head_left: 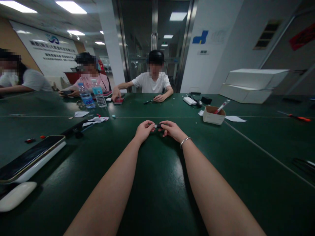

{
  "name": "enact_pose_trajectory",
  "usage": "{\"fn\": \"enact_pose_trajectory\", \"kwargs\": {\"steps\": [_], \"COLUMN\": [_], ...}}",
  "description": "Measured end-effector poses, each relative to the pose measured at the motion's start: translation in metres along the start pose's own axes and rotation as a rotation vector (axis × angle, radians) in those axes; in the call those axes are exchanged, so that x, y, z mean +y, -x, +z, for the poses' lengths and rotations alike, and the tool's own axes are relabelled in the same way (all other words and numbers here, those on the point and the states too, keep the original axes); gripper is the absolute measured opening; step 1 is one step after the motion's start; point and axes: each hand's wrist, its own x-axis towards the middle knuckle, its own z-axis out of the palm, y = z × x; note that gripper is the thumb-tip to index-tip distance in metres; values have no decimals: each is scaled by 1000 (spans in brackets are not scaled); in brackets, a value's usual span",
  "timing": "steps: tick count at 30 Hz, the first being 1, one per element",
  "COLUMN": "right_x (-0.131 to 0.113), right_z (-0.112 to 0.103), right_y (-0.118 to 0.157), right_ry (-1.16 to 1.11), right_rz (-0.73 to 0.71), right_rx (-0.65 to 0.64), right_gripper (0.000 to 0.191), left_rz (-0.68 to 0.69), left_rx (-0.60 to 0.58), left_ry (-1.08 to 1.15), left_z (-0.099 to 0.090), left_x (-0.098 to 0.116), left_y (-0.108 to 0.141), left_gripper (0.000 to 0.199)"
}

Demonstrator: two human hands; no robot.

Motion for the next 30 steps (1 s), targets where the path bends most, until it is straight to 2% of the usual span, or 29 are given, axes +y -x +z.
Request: {"fn": "enact_pose_trajectory", "kwargs": {"steps": [7,13,19,26,30], "right_x": [2,2,2,2,2], "right_z": [-2,-2,-2,-4,-4], "right_y": [-1,0,0,5,4], "right_ry": [-17,-27,-24,-124,-96], "right_rz": [-2,-14,-11,-116,-100], "right_rx": [7,9,-9,-8,-15], "right_gripper": [16,17,19,24,24], "left_rz": [2,-36,-9,-41,-37], "left_rx": [-60,-33,-36,78,72], "left_ry": [3,-63,-194,-197,-210], "left_z": [0,2,3,-1,-1], "left_x": [-5,-8,-4,-6,-5], "left_y": [-2,-3,-1,-4,-4], "left_gripper": [26,20,32,44,43]}}
